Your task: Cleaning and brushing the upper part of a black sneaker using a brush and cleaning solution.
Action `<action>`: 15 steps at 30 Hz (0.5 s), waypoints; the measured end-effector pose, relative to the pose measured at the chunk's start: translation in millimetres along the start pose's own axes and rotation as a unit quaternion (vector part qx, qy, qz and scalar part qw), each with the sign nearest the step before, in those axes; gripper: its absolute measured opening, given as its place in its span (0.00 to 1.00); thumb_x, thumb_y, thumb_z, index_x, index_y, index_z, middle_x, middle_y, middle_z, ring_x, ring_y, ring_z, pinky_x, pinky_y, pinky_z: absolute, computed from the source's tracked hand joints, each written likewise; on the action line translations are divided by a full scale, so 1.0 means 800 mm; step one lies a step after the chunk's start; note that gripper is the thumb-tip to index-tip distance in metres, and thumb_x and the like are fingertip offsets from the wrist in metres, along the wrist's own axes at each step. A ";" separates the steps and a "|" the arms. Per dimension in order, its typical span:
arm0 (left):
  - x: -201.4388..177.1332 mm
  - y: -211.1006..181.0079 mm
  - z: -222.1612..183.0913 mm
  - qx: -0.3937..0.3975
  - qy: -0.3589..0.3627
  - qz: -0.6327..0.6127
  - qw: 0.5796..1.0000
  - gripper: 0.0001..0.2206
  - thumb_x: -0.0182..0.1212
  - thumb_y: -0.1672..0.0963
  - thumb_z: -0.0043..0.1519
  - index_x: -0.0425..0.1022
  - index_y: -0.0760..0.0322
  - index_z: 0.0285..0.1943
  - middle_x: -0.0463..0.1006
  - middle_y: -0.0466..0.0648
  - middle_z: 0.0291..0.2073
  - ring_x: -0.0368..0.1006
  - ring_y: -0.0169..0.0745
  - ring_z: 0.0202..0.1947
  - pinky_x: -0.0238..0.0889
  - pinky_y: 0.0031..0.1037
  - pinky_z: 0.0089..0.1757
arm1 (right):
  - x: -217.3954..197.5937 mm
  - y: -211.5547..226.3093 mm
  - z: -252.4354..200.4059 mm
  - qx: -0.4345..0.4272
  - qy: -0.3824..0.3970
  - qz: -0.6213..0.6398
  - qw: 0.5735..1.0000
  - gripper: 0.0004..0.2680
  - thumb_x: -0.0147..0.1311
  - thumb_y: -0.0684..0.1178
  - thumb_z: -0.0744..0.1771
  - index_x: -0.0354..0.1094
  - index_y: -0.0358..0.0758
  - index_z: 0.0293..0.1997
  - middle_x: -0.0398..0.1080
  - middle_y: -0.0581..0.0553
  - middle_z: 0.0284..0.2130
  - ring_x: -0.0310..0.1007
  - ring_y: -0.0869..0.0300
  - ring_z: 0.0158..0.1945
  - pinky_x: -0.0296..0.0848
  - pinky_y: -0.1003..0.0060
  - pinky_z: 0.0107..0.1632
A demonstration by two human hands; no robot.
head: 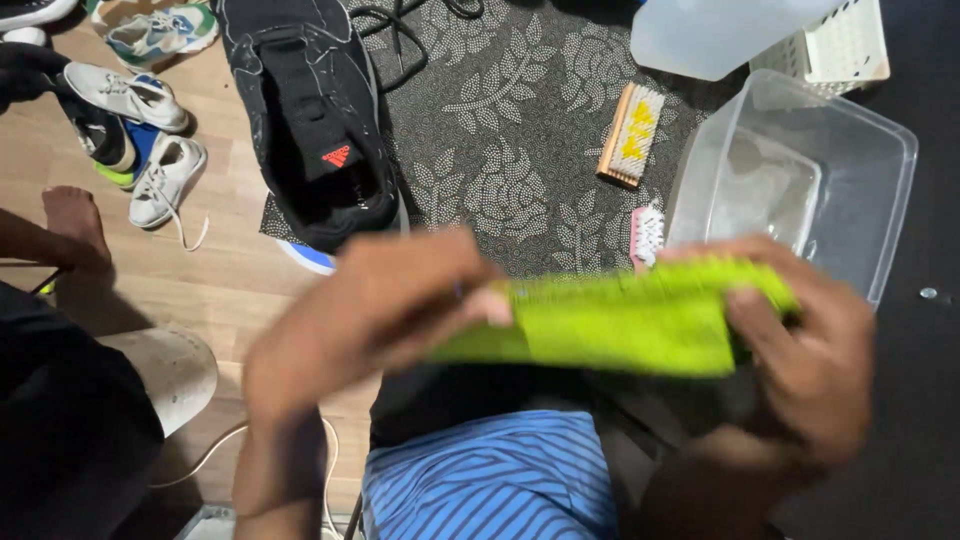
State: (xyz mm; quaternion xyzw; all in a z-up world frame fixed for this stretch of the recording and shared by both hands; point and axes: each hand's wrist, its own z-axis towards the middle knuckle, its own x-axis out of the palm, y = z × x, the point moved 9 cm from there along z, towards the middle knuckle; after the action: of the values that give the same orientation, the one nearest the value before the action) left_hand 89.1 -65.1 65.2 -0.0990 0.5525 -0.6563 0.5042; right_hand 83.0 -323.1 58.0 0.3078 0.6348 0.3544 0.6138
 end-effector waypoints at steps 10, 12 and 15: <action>-0.075 0.153 0.086 -0.159 -0.049 0.286 0.943 0.02 0.68 0.56 0.63 0.82 0.56 0.41 0.78 0.49 0.37 0.72 0.53 0.37 0.58 0.43 0.33 | 0.109 -0.128 0.211 -0.017 -0.039 -0.328 0.944 0.06 0.55 0.45 0.70 0.70 0.35 0.35 0.74 0.30 0.32 0.71 0.31 0.37 0.62 0.38 0.36; -0.078 0.144 0.085 -0.142 -0.056 0.299 0.942 0.03 0.68 0.56 0.64 0.81 0.58 0.43 0.77 0.51 0.40 0.71 0.54 0.40 0.57 0.44 0.35 | 0.116 -0.131 0.233 -0.020 -0.074 -0.322 0.944 0.06 0.55 0.43 0.70 0.70 0.31 0.37 0.71 0.31 0.35 0.71 0.31 0.36 0.65 0.38 0.37; -0.081 0.127 0.077 -0.118 -0.066 0.320 0.938 0.06 0.67 0.55 0.67 0.79 0.61 0.46 0.76 0.53 0.44 0.69 0.56 0.45 0.56 0.45 0.39 | 0.125 -0.124 0.249 -0.019 -0.112 -0.290 0.950 0.04 0.53 0.41 0.70 0.69 0.30 0.43 0.66 0.33 0.41 0.73 0.38 0.38 0.71 0.43 0.41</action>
State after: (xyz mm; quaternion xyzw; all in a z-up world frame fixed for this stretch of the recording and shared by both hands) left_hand 218.4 -41.5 32.2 -0.0185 0.5943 -0.3818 0.7076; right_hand 280.7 -281.5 -79.0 0.1363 0.6169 0.1363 0.7631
